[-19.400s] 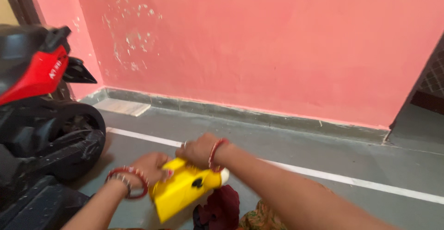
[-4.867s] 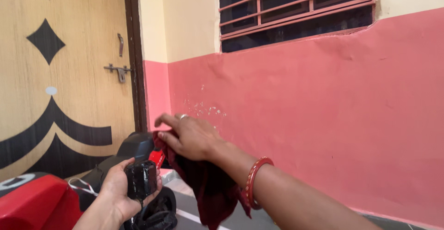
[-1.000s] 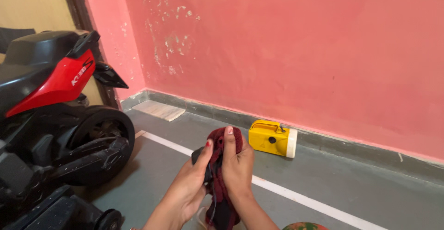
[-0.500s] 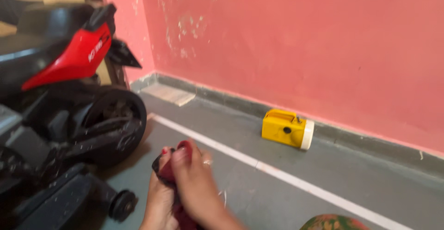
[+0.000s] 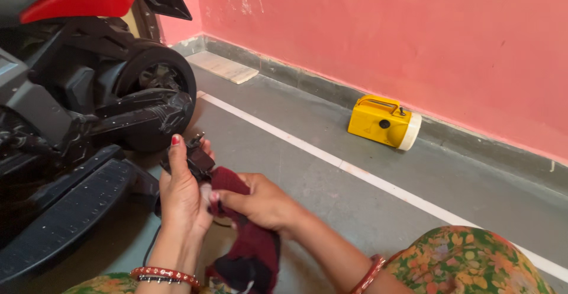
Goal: The person wipes a yellow portable device with a maroon cloth, then cleans the rear section of a red motorcycle, including the seat and body panels. The person also wipes a black power adapter and its cable.
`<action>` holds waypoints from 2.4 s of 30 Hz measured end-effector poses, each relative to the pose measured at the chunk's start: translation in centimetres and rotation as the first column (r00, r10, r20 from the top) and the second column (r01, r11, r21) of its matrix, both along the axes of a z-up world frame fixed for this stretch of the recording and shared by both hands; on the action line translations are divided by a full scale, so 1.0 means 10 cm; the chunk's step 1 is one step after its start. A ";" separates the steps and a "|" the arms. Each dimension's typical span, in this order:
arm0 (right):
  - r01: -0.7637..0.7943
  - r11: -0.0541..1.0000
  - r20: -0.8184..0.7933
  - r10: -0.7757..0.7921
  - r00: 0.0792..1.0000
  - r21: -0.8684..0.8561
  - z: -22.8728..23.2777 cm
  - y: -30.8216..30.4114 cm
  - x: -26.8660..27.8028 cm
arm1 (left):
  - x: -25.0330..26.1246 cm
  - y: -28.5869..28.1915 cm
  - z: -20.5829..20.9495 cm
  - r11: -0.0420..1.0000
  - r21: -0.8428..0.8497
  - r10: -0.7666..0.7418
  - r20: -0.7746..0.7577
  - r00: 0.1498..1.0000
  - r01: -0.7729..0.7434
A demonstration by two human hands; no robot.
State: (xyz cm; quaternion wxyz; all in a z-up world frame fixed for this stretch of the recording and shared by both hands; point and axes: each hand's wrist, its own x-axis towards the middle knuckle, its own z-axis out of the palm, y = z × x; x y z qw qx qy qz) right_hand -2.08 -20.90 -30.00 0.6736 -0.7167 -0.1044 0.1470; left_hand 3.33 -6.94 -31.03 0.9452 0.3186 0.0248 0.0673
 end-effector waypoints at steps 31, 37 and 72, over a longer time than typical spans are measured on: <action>0.398 0.420 0.311 -0.262 0.914 -0.815 0.31 -0.54 -0.13 | 0.52 0.08 -1.35 0.777 0.337 -0.231 -0.634 0.738 0.532; 0.368 0.476 0.266 -0.269 0.926 -0.798 0.23 -0.53 -0.12 | 0.47 0.18 -1.26 0.697 0.472 -0.188 -0.605 0.773 0.539; 0.645 0.474 0.752 0.057 0.656 -0.599 0.45 -0.53 -0.24 | -0.11 -0.11 -0.11 0.225 0.969 -0.315 -0.026 0.949 0.101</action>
